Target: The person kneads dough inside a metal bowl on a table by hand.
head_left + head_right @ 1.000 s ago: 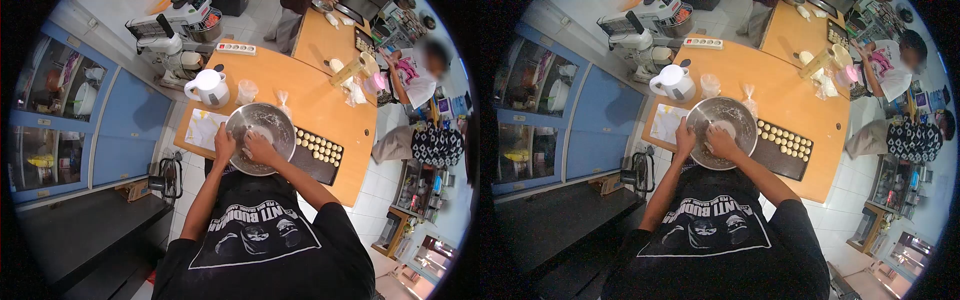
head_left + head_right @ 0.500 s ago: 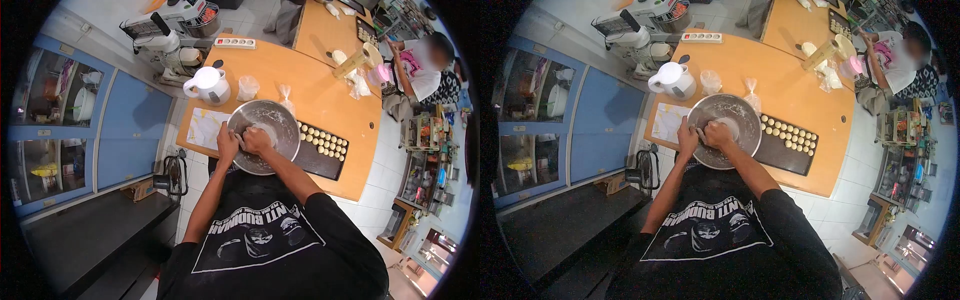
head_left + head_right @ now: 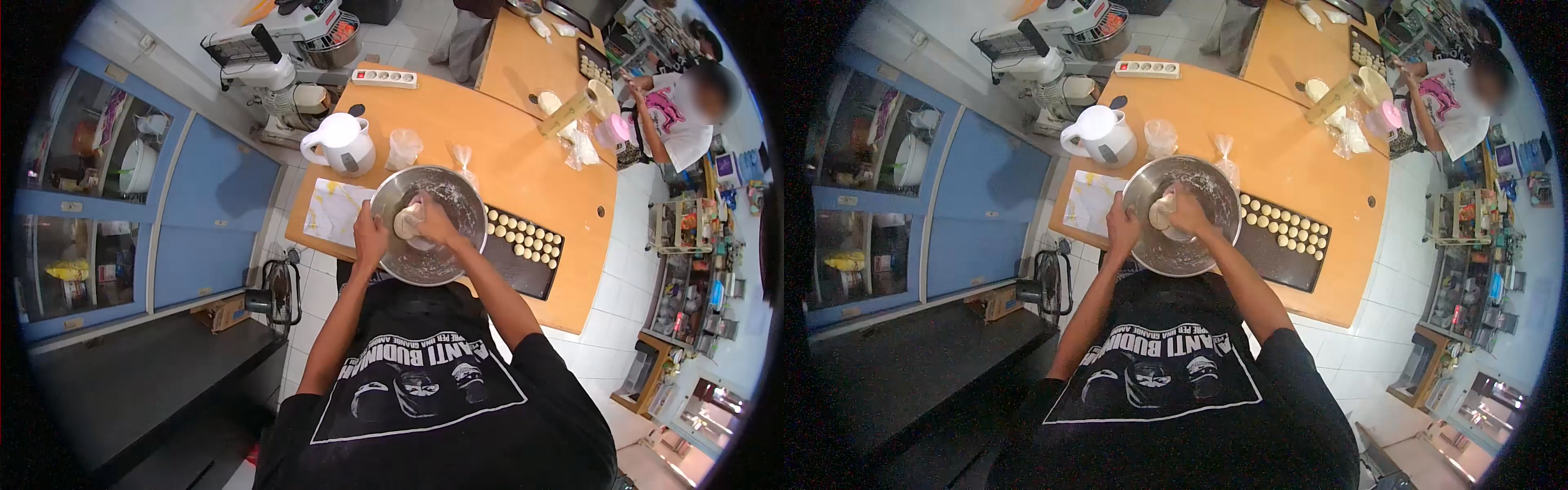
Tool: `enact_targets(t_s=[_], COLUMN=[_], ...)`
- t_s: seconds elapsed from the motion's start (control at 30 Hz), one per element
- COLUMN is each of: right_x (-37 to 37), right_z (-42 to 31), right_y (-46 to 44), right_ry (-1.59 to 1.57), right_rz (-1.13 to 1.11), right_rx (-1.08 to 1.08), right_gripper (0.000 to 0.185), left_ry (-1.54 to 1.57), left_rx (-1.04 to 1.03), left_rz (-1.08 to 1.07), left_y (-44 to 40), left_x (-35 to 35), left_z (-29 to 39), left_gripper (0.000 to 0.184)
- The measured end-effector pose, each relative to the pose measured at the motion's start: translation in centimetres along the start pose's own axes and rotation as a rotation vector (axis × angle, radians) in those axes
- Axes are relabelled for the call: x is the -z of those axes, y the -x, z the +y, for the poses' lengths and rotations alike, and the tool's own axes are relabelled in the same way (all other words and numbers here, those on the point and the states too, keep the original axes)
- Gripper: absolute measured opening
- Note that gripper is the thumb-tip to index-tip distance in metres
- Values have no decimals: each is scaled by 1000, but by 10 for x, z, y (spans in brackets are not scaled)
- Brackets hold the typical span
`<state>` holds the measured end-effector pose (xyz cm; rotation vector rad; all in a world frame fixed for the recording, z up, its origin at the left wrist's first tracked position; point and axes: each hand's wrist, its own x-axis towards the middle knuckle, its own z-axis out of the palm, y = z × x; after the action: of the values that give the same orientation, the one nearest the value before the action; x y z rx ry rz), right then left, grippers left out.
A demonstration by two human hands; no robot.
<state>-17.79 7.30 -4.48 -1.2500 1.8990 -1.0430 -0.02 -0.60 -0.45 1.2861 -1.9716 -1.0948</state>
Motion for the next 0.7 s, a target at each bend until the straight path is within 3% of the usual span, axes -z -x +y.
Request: enact_targets(t_s=[0.13, 0.2, 0.3, 0.4, 0.53, 0.6, 0.7], right_x=[37, 36, 8, -7, -25, -35, -49], right_z=[-17, -14, -23, -34, -33, -30, -30], right_y=[12, 19, 38, 35, 34, 29, 18], right_ry=[91, 195, 424, 273, 347, 507, 496], right_rz=[-225, -300, -163, -82, -166, -147, -100], right_rx=[-42, 99, 186, 385, 333, 323, 241], right_gripper=[58, 49, 48, 46, 40, 34, 28], left_ry=[-29, -26, -7, 6, -47, -48, -35], left_rx=[3, -8, -10, 4, 15, 33, -7], left_rz=[2, 13, -13, -21, -8, -16, 31], left_y=[0, 1, -1, -3, -2, 0, -1], left_x=[0, -2, 2, 1, 4, 3, 2], left_z=[-7, -9, -4, -2, 5, 4, 3], left_gripper=[27, 26, 26, 25, 24, 23, 21])
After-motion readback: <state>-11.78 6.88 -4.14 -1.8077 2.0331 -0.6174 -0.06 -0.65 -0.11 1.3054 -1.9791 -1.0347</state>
